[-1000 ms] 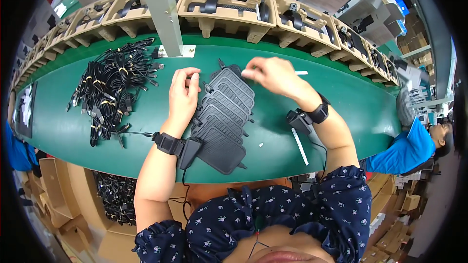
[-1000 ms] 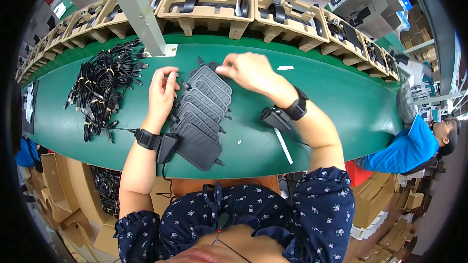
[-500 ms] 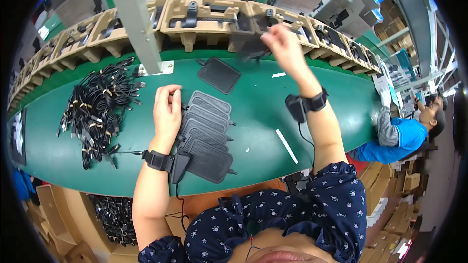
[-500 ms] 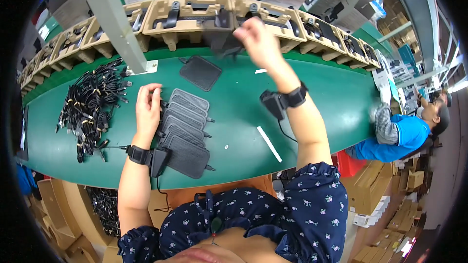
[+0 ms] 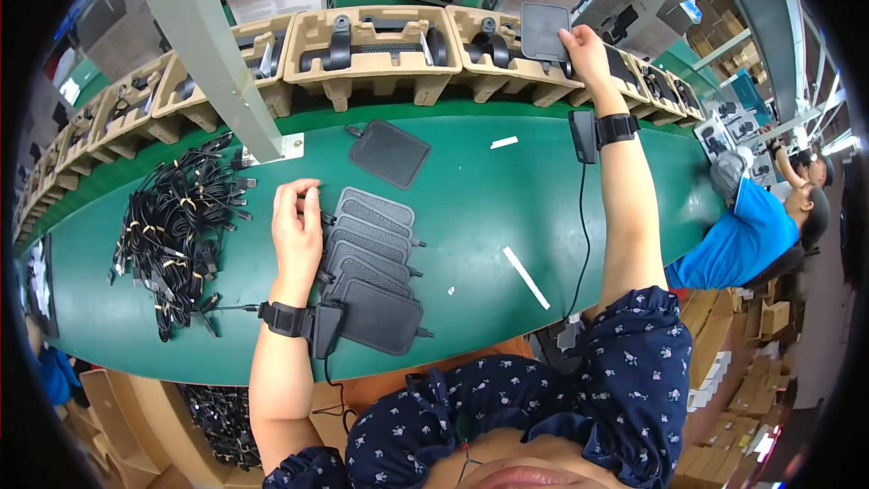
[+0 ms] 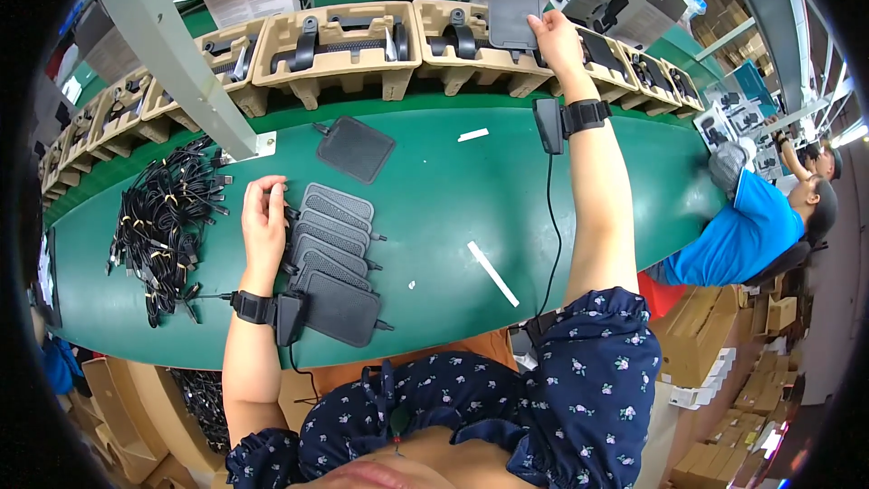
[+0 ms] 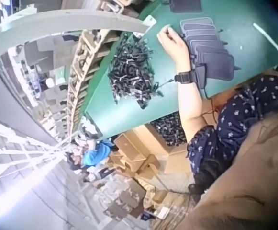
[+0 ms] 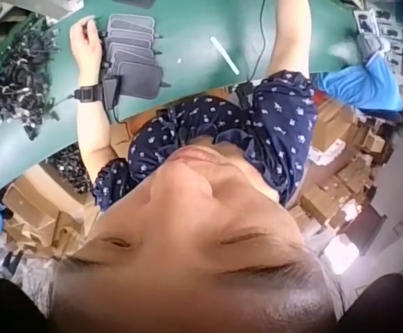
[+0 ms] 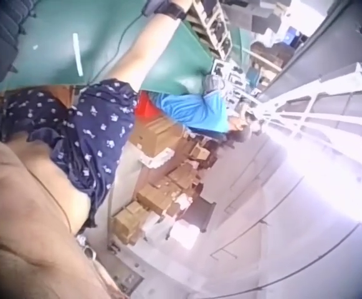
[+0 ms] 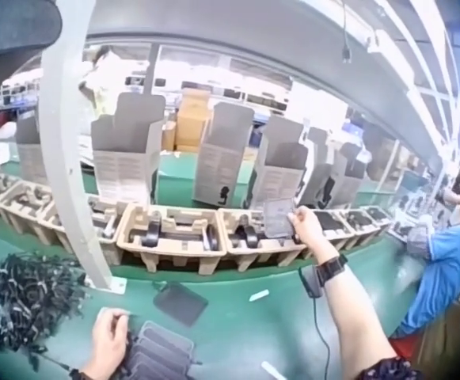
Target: Arranging plastic electronic housings from a bulk box onto a production line tray.
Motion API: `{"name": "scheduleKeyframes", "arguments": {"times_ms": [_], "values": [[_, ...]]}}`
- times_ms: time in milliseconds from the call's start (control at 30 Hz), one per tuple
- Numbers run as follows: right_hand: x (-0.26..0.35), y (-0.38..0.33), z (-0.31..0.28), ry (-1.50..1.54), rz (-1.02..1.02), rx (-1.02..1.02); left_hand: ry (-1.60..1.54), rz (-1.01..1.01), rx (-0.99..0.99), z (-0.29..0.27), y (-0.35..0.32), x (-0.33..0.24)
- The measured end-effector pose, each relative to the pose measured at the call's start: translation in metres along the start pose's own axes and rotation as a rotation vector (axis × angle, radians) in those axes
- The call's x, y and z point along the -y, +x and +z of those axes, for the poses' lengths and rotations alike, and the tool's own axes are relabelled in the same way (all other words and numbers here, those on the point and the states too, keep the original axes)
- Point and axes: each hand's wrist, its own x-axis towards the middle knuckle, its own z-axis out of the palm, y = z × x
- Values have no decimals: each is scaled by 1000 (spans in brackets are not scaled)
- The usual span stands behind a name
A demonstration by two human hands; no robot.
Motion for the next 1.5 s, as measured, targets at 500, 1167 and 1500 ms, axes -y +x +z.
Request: {"name": "scheduleKeyframes", "arguments": {"times_ms": [500, 1167, 1500], "values": [[131, -88, 44, -120, -793, -2, 26, -4, -71, 0, -1, -19], [145, -148, 85, 92, -958, 616, 49, -2, -38, 3, -2, -16], [150, -44, 39, 277, -574, -171, 53, -12, -23, 1, -1, -19]]}}
